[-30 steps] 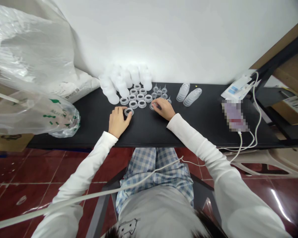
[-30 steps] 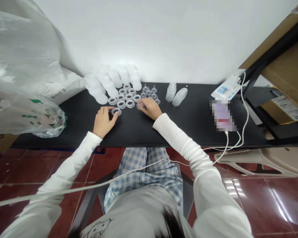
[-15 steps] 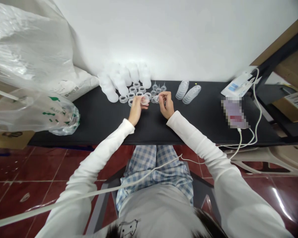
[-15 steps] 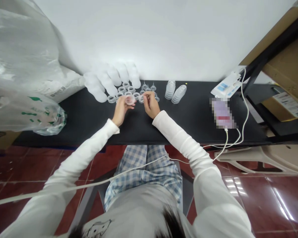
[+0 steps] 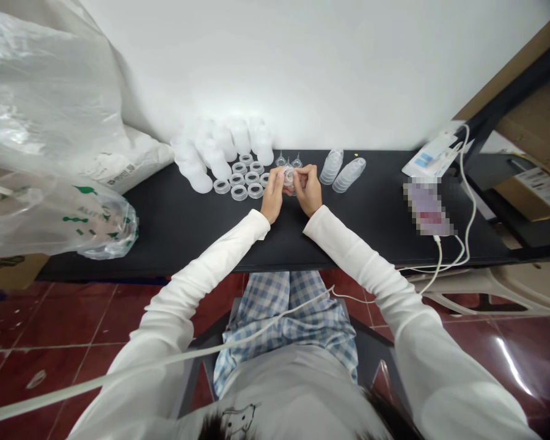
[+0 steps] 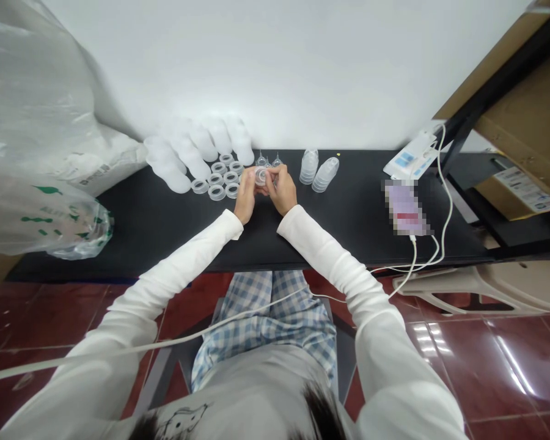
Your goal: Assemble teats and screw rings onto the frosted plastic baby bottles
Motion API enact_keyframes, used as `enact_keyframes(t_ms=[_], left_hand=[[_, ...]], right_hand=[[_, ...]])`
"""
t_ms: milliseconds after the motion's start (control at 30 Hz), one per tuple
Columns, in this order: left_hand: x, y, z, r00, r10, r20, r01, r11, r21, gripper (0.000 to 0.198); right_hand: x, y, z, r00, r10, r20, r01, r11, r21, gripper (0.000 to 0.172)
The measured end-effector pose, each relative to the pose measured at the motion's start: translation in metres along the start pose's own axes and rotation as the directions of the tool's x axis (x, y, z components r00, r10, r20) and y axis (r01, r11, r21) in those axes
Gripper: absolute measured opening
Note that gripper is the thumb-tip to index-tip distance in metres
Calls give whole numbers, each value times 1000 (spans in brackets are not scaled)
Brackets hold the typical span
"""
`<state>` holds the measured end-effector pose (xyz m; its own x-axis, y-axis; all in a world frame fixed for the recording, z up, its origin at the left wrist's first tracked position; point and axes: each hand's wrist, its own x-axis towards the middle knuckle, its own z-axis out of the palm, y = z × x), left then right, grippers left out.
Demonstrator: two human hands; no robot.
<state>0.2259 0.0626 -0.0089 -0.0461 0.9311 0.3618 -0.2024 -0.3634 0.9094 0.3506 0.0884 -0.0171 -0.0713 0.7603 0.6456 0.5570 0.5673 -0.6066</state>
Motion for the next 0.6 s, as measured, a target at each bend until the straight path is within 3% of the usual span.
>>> enact_keyframes(t_ms=[167,267,367,467,600], left_hand=[[1,-4,-3,999,19,37,-20,999,28,65],[1,-3,-5,998,51,29,-53,996,74,65],[0,-1,-7,997,73,22,-75,992,104,60],[-1,-4,-8,999,47,6,-48,991,126,56],[2,-10,-11,1000,-5,-17,8,992,127,51]], right_hand=[[1,3,-2,1000,13,8,-13,998,-58,52],[2,2,-2,1000,24,12,-24,1000,14,57],[2,-2,-3,995,18,103,-27,996,90,59],[2,-6,-4,985,24,173,-46,991,126,56],[3,-7,-3,985,21,173,-52,983,177,55]])
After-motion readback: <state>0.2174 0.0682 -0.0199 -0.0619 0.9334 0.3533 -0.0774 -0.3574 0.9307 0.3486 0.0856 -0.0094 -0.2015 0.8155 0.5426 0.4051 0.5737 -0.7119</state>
